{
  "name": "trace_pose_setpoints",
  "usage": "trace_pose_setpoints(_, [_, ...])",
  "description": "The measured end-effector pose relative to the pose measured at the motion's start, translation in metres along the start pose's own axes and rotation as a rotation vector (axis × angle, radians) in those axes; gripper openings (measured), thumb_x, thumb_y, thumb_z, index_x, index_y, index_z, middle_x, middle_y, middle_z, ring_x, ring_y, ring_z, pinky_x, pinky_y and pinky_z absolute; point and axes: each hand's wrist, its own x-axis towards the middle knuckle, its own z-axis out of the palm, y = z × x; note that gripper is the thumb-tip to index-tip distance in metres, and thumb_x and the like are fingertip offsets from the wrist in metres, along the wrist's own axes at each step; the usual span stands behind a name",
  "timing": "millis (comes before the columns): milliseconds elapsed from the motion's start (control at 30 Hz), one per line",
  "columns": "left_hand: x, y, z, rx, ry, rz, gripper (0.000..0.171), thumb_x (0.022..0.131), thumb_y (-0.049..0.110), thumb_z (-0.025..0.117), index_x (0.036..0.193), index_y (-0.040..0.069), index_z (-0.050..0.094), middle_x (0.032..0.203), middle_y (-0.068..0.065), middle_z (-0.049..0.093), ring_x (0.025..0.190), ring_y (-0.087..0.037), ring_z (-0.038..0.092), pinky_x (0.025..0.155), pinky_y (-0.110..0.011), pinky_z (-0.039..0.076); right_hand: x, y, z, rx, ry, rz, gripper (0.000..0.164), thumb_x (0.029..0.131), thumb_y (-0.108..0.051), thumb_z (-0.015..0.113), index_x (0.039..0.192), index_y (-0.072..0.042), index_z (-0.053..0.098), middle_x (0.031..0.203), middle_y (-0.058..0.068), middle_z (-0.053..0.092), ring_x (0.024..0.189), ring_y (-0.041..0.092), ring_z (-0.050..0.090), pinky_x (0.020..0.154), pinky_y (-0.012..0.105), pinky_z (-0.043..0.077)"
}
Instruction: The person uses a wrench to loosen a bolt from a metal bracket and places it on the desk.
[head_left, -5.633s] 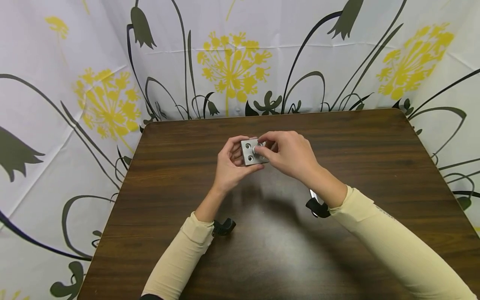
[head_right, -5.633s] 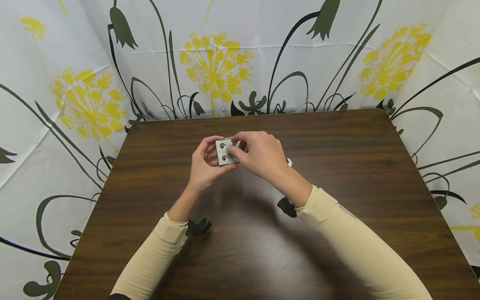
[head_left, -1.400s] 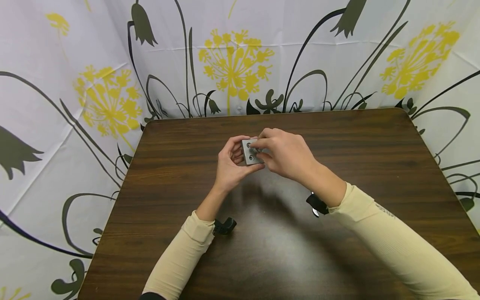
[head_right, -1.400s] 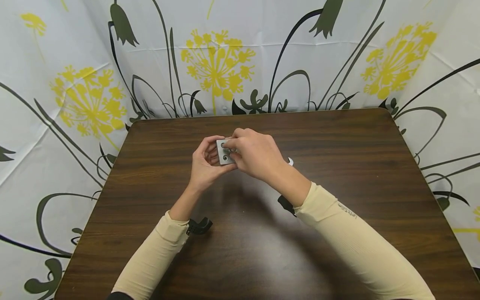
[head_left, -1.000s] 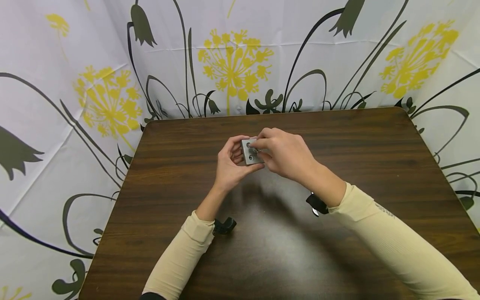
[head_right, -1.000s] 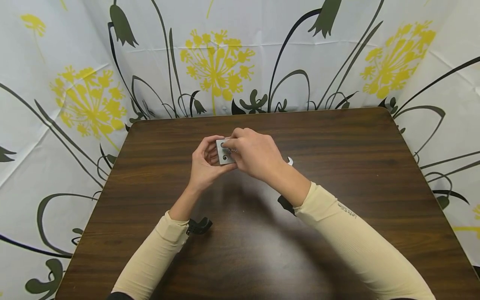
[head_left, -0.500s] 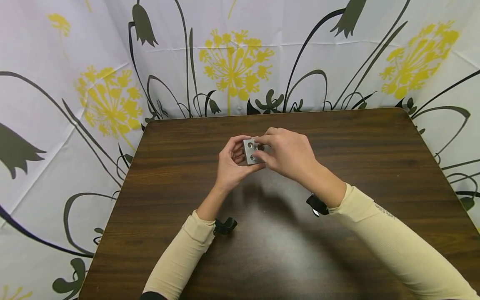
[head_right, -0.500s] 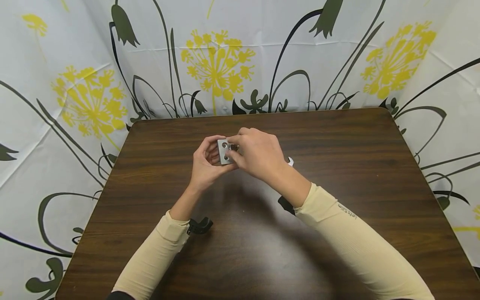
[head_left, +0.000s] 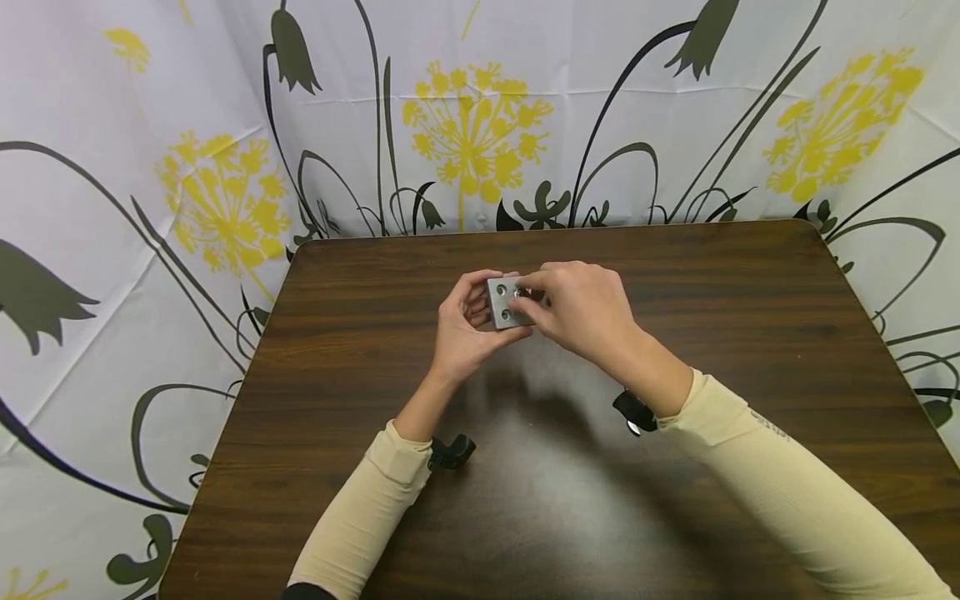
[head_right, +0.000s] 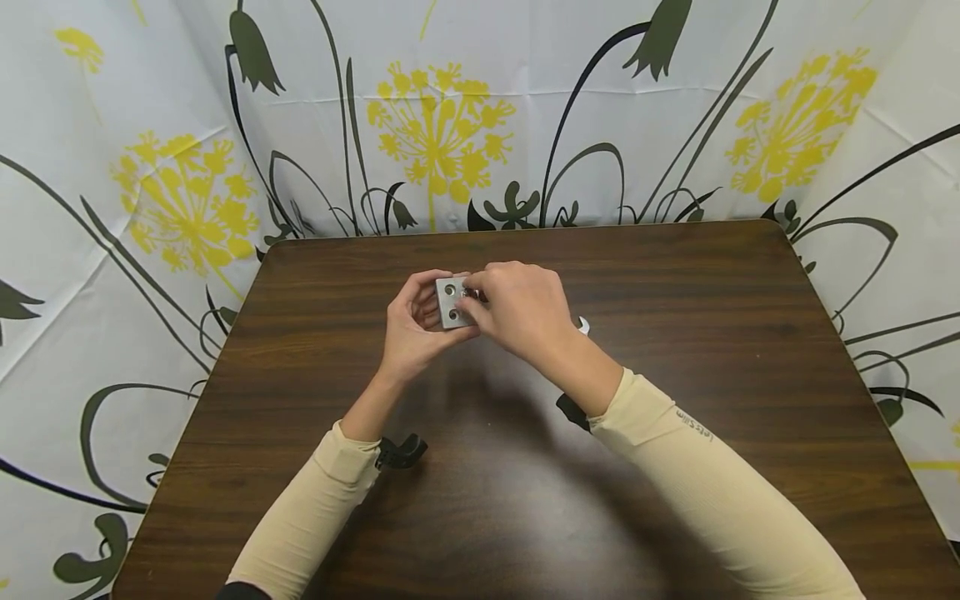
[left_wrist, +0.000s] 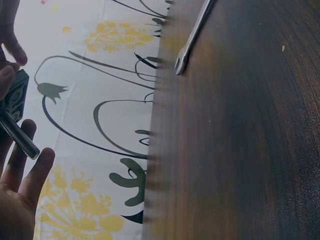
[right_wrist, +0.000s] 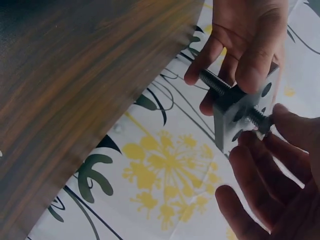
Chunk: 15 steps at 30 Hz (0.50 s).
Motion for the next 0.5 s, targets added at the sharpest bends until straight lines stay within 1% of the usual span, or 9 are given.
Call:
trace_pose_setpoints(67, [0.0001, 0.0005, 0.0001, 0.001, -0.004, -0.004, 0.069, 0.063, -0.020, 0.082, 0.124, -0.011, 0.050, 0.123, -0.020, 0.065, 0.105, -0.024, 0.066, 0.084, -0.034, 0.056, -0.0005, 0.0010, 0.0002, 0.015, -0.011, -0.028, 0.022, 0.086, -0.024, 0.077, 0.108, -0.021, 0.077, 0.090, -0.006, 0.068, 0.067, 0.014, 0.058, 0.050, 0.035, 0.046])
trace_pose_setpoints(133, [-0.0005, 0.0004, -0.0002, 0.012, 0.000, -0.008, 0.069, 0.063, -0.020, 0.082, 0.124, -0.011, 0.051, 0.121, -0.020, 0.065, 0.103, -0.023, 0.067, 0.083, -0.033, 0.056, -0.0016, 0.0011, 0.0003, 0.033, -0.016, -0.049, 0.028, 0.085, -0.021, 0.078, 0.113, -0.022, 0.076, 0.096, -0.006, 0.068, 0.072, 0.014, 0.060, 0.053, 0.036, 0.048])
trace_pose_setpoints(167, [-0.0009, 0.0003, -0.0005, 0.019, 0.004, -0.011, 0.069, 0.063, -0.019, 0.082, 0.124, -0.010, 0.051, 0.120, -0.020, 0.066, 0.102, -0.022, 0.067, 0.083, -0.033, 0.056, -0.0021, 0.0011, 0.0005, 0.038, -0.013, -0.050, 0.030, 0.085, -0.021, 0.078, 0.114, -0.022, 0.075, 0.098, -0.006, 0.067, 0.072, 0.013, 0.060, 0.053, 0.036, 0.048])
trace_pose_setpoints(233, [-0.0012, -0.0001, -0.0004, 0.021, 0.008, -0.016, 0.069, 0.063, -0.019, 0.082, 0.123, -0.010, 0.051, 0.119, -0.020, 0.067, 0.101, -0.022, 0.067, 0.082, -0.032, 0.056, -0.0022, 0.0007, 0.0012, 0.041, 0.007, -0.035, 0.030, 0.086, -0.028, 0.077, 0.115, -0.021, 0.075, 0.097, -0.005, 0.068, 0.068, 0.013, 0.058, 0.051, 0.035, 0.046])
trace_pose_setpoints(300, [-0.0011, -0.0003, -0.0001, 0.017, 0.009, -0.014, 0.068, 0.063, -0.019, 0.082, 0.123, -0.009, 0.051, 0.119, -0.020, 0.066, 0.101, -0.022, 0.067, 0.082, -0.032, 0.056, -0.0015, 0.0003, 0.0020, 0.039, 0.025, -0.005, 0.030, 0.087, -0.036, 0.075, 0.112, -0.019, 0.076, 0.090, -0.006, 0.068, 0.061, 0.013, 0.055, 0.048, 0.034, 0.043])
trace_pose_setpoints(367, [-0.0004, -0.0007, 0.0003, 0.007, 0.007, -0.008, 0.068, 0.063, -0.019, 0.082, 0.123, -0.010, 0.051, 0.120, -0.020, 0.066, 0.103, -0.023, 0.067, 0.083, -0.032, 0.056, -0.0004, 0.0005, 0.0026, 0.029, 0.028, 0.009, 0.027, 0.089, -0.038, 0.073, 0.108, -0.019, 0.077, 0.083, -0.006, 0.067, 0.057, 0.013, 0.053, 0.045, 0.033, 0.041])
trace_pose_setpoints(400, [-0.0002, -0.0009, 0.0006, 0.002, 0.004, -0.004, 0.068, 0.063, -0.019, 0.082, 0.123, -0.010, 0.051, 0.121, -0.020, 0.065, 0.103, -0.024, 0.067, 0.083, -0.032, 0.056, 0.0001, 0.0007, 0.0025, 0.025, 0.022, 0.009, 0.025, 0.089, -0.036, 0.073, 0.107, -0.019, 0.077, 0.082, -0.006, 0.067, 0.057, 0.013, 0.053, 0.045, 0.033, 0.041])
trace_pose_setpoints(467, [0.0002, -0.0011, 0.0008, 0.000, 0.000, 0.003, 0.068, 0.064, -0.019, 0.082, 0.124, -0.011, 0.050, 0.122, -0.021, 0.065, 0.104, -0.025, 0.067, 0.083, -0.033, 0.056, 0.0005, 0.0012, 0.0020, 0.026, -0.001, -0.007, 0.020, 0.088, -0.028, 0.074, 0.106, -0.020, 0.077, 0.085, -0.006, 0.068, 0.061, 0.013, 0.055, 0.047, 0.033, 0.043])
trace_pose_setpoints(500, [0.0002, -0.0010, 0.0008, 0.001, 0.000, 0.004, 0.068, 0.064, -0.019, 0.082, 0.124, -0.011, 0.050, 0.122, -0.021, 0.065, 0.104, -0.025, 0.067, 0.083, -0.033, 0.056, 0.0004, 0.0015, 0.0016, 0.027, -0.013, -0.019, 0.021, 0.087, -0.024, 0.075, 0.108, -0.020, 0.077, 0.089, -0.005, 0.068, 0.064, 0.013, 0.056, 0.049, 0.033, 0.045])
